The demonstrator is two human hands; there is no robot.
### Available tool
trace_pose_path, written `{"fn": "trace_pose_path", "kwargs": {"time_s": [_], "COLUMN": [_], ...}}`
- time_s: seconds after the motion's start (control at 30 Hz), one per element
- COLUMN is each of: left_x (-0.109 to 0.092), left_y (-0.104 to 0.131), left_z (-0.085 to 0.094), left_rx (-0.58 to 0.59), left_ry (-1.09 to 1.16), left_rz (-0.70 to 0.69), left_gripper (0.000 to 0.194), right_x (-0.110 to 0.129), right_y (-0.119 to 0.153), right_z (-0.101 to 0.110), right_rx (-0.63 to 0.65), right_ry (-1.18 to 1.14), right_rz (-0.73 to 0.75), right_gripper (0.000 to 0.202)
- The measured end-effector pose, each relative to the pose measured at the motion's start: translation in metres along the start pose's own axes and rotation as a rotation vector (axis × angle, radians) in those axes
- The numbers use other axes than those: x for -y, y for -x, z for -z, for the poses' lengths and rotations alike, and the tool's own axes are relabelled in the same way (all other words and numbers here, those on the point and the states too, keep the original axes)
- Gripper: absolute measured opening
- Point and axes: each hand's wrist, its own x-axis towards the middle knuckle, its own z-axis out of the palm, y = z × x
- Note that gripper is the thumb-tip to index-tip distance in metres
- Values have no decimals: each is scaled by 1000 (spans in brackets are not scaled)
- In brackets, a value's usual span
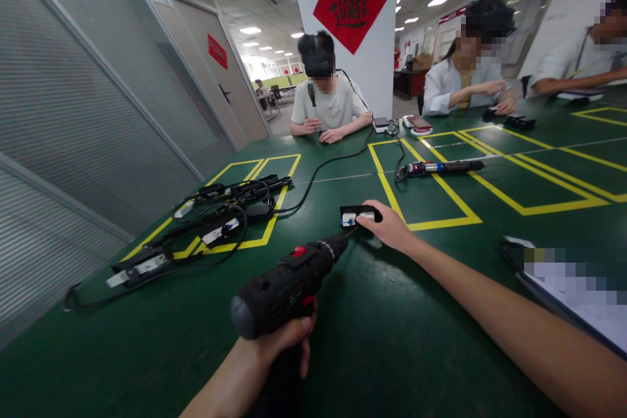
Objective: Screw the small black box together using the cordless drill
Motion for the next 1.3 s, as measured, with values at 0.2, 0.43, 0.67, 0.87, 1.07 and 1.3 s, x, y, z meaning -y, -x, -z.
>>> {"fn": "trace_pose_path", "kwargs": {"time_s": [0.2,0.43,0.67,0.87,1.07,1.3], "left_x": [2,-13,-5,-5,4,0], "left_y": [-1,5,1,3,1,2], "left_z": [1,-6,-2,-1,1,1], "left_rx": [-13,33,34,16,-30,-10], "left_ry": [-5,2,-16,-27,-13,-45], "left_rz": [11,-34,-33,-7,56,19], "left_gripper": [29,24,29,27,36,32], "right_x": [-2,-1,2,2,-1,0], "right_y": [0,-1,0,0,-1,0], "right_z": [0,0,1,2,-1,0], "right_rx": [-6,2,7,20,-7,3], "right_ry": [-2,-6,-1,3,2,17], "right_rz": [-4,3,-12,-16,8,-6], "right_gripper": [38,37,36,36,36,36]}}
